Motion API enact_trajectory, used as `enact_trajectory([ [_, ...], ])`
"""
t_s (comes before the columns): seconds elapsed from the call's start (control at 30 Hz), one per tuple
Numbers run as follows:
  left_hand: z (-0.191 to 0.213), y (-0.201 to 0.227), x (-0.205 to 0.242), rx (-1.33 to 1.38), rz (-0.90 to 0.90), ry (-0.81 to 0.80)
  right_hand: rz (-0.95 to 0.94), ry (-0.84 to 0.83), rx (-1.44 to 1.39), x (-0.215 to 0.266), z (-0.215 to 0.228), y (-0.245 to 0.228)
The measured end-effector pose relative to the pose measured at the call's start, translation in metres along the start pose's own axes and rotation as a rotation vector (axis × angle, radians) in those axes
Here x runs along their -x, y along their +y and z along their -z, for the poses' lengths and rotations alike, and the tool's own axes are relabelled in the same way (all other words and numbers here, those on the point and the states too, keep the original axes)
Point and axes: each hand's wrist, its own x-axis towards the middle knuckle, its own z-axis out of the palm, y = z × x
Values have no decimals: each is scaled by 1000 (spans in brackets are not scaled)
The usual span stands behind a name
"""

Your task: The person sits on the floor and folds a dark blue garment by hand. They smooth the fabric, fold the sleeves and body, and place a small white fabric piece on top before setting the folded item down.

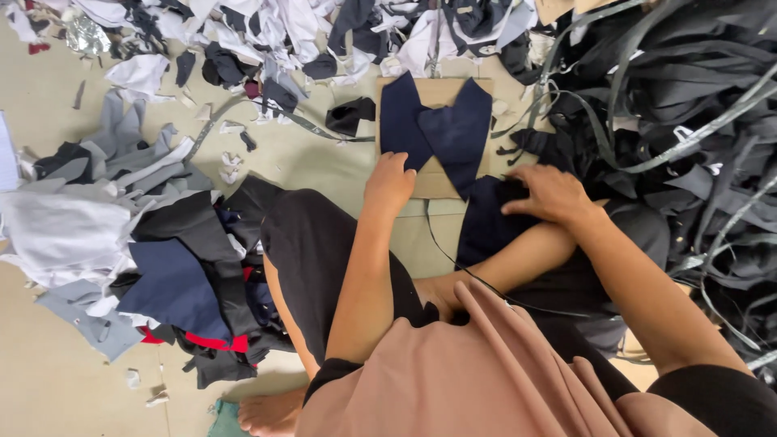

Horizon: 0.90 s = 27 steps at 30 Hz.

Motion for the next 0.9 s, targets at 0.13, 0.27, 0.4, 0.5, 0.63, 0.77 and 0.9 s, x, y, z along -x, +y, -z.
enact_trajectory([
  [0.13, -1, 2, 10, 60, -46, 48, -27, 79, 178, 30, -12, 19],
  [0.27, 2, 11, 26, 253, -123, 82, 236, 381, -307, 91, 29, 12],
  [0.4, 19, 45, 59, 624, -16, -57, 280, 583, -703, 161, 82, -20],
  [0.5, 12, 50, 74, 989, 56, -280, 404, 816, -482, 197, 108, -72],
  [0.63, 17, 52, 103, 1124, 36, -343, 489, 893, -184, 170, 64, -127],
  [0.77, 2, 20, 95, 1011, -42, -204, 582, 670, -451, 149, 33, -156],
  [0.9, -5, 0, 89, 806, -92, -60, 328, 293, -1040, 133, 14, -161],
])
